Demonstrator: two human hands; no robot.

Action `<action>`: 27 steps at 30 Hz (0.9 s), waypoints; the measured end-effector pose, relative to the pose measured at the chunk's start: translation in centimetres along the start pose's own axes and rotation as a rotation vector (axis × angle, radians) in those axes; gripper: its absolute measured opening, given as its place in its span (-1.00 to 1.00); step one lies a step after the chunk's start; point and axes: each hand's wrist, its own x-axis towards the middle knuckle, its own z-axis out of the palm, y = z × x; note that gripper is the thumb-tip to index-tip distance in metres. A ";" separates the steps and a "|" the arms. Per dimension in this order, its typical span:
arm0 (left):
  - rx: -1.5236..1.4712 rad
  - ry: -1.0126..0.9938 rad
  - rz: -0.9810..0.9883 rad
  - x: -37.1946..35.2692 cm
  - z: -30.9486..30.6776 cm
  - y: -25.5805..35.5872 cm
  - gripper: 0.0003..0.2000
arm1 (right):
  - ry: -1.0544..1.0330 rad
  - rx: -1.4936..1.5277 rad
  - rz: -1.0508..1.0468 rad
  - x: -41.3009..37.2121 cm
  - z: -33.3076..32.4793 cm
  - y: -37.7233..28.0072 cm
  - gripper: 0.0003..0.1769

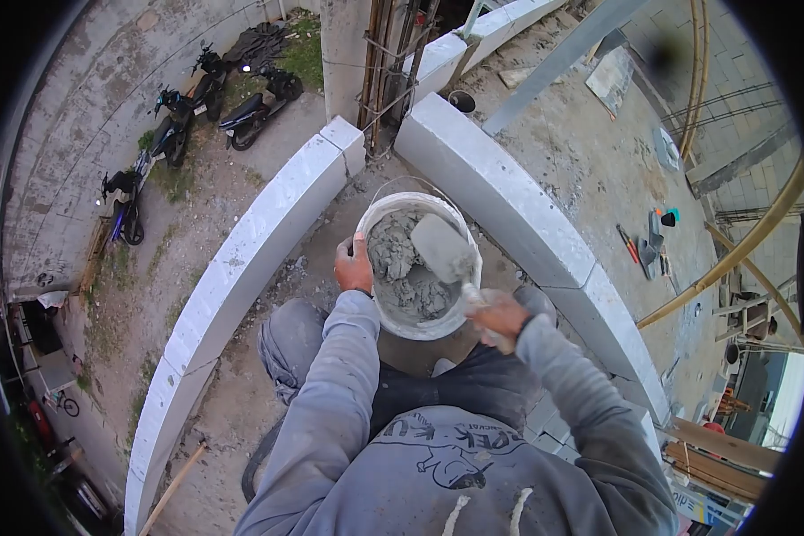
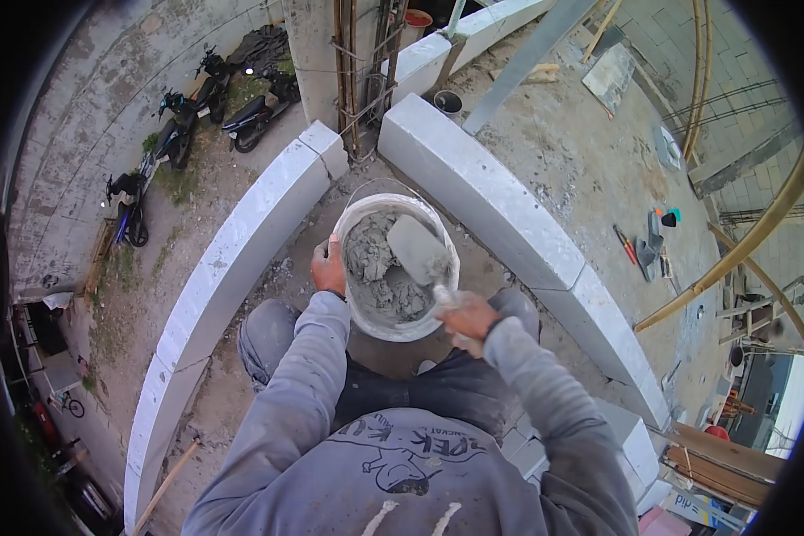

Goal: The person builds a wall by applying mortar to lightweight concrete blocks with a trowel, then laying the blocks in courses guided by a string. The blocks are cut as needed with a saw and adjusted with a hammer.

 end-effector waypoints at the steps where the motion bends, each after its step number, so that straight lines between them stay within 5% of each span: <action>1: -0.001 0.002 0.005 0.1 0.2 -0.1 -0.56 | -0.029 0.093 0.032 1.1 1.4 -0.2 -0.75; 18: 0.039 -0.043 -0.012 0.5 0.3 -1.2 -0.52 | -0.108 0.219 0.047 3.3 9.8 -0.8 -0.78; 27: -0.045 -0.041 -0.031 1.2 0.8 -1.9 -0.52 | -0.221 0.340 0.019 -1.3 4.3 0.6 -0.74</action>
